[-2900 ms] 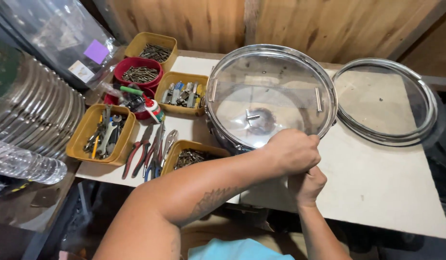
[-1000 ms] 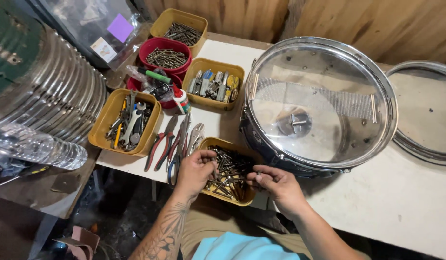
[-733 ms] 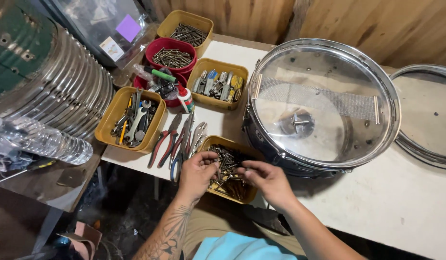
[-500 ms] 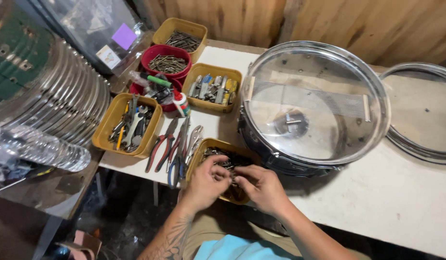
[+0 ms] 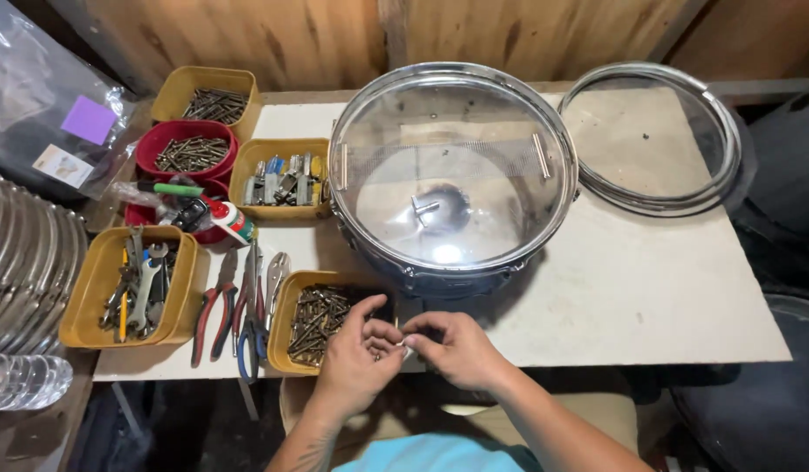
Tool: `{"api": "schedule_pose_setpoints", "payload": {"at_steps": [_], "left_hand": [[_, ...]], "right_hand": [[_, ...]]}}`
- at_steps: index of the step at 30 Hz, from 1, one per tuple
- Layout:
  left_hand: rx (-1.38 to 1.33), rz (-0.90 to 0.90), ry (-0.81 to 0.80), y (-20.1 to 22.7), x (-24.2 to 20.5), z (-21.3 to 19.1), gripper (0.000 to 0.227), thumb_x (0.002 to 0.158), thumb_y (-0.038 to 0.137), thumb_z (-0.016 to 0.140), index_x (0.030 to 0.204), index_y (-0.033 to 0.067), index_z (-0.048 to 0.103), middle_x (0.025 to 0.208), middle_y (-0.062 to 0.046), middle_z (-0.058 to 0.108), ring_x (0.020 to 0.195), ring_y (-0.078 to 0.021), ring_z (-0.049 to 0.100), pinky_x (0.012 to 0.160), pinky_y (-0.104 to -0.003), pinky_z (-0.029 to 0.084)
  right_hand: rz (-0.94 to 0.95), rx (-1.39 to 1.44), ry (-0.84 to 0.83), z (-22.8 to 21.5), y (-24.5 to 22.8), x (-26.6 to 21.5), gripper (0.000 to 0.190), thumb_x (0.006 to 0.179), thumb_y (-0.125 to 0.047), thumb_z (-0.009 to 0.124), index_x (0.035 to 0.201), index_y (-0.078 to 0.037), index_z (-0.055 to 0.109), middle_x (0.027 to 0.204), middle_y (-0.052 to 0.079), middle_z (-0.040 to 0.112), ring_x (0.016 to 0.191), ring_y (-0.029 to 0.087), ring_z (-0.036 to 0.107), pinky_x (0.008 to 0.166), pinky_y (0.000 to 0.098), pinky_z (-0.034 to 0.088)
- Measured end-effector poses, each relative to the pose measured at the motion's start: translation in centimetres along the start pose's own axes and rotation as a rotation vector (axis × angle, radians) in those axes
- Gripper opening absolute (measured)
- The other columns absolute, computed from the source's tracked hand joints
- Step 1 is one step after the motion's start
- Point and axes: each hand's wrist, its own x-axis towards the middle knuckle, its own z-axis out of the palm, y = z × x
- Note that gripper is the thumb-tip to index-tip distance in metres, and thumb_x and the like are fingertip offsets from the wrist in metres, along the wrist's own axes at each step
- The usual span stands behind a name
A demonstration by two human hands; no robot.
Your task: The person organizes small metal parts and tools on a workbench, then selects a metal rod and applies glue to it. They insert the rod into a hole on the side of a snare drum shell and secure it in place.
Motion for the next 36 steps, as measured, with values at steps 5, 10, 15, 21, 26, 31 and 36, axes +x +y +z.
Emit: {"api": "schedule_pose_setpoints", "payload": {"at_steps": [5,10,15,21,26,31,36], "left_hand": [[-0.047,0.068,0.040,-2.0,0.2,0.9,0.061,0.074,-0.005,0.078,0.132,0.0057,0.061,0.092,-0.009,0.077,0.075,-0.0117,0.071,0.073,-0.023,0.061],[0.007,-0.009,0.103,-1.4,0.5,-1.3,0.048,0.074,-0.004,0.082,0.120,0.0056,0.071,0.088,-0.005,0.078,0.073,-0.0094,0.070,0.070,-0.020,0.059],[0.171,-0.047,0.481,-0.2,1.6,-7.4,0.039,0.079,0.012,0.081,0.118,0.0101,0.074,0.095,-0.004,0.079,0.080,-0.0114,0.072,0.080,-0.023,0.061],[0.324,-0.041,0.598,-0.3,0.9,-9.5,0.026,0.090,0.017,0.074,0.115,0.0085,0.074,0.097,-0.006,0.076,0.084,-0.0145,0.069,0.080,-0.028,0.059],[0.568,0.248,0.597,-5.4,2.1,-7.1,0.027,0.092,0.021,0.069,0.116,0.0063,0.072,0.098,-0.009,0.076,0.082,-0.0198,0.071,0.073,-0.034,0.061],[0.722,0.454,0.581,-6.2,2.5,-6.7,0.025,0.094,0.018,0.066,0.114,0.0035,0.071,0.096,-0.011,0.074,0.079,-0.0235,0.071,0.069,-0.038,0.062],[0.674,0.524,0.696,-7.3,3.6,-6.9,0.017,0.079,0.020,0.080,0.095,0.0170,0.077,0.073,0.001,0.072,0.064,-0.0172,0.071,0.058,-0.030,0.058]], "right_hand": [[0.115,0.287,0.159,0.3,2.1,-0.6,0.019,0.091,-0.018,0.075,0.105,-0.006,0.080,0.086,0.002,0.077,0.067,0.009,0.063,0.061,0.0235,0.055],[-0.111,0.435,0.265,-0.5,2.5,-1.4,0.017,0.093,-0.012,0.071,0.101,0.000,0.078,0.091,0.009,0.082,0.075,0.015,0.073,0.071,0.0283,0.062],[-0.177,0.290,0.416,-4.8,3.7,-3.3,0.019,0.093,-0.013,0.070,0.107,-0.001,0.077,0.098,0.010,0.083,0.079,0.015,0.076,0.076,0.0271,0.065],[-0.031,0.408,0.708,-10.3,7.3,-6.4,0.021,0.099,-0.001,0.062,0.116,0.011,0.065,0.103,0.027,0.075,0.081,0.034,0.075,0.077,0.0402,0.066],[-0.062,0.372,0.737,-10.9,7.7,-6.8,0.024,0.101,-0.003,0.060,0.121,0.011,0.064,0.106,0.028,0.073,0.083,0.033,0.073,0.077,0.0398,0.065],[-0.095,0.388,0.715,-10.5,7.7,-6.3,0.024,0.101,-0.003,0.060,0.122,0.008,0.064,0.107,0.027,0.074,0.083,0.032,0.073,0.076,0.0379,0.064],[-0.183,0.353,0.730,-10.0,8.2,-5.5,0.022,0.098,0.007,0.063,0.120,0.010,0.066,0.103,0.026,0.075,0.084,0.027,0.074,0.075,0.0398,0.064]]}}
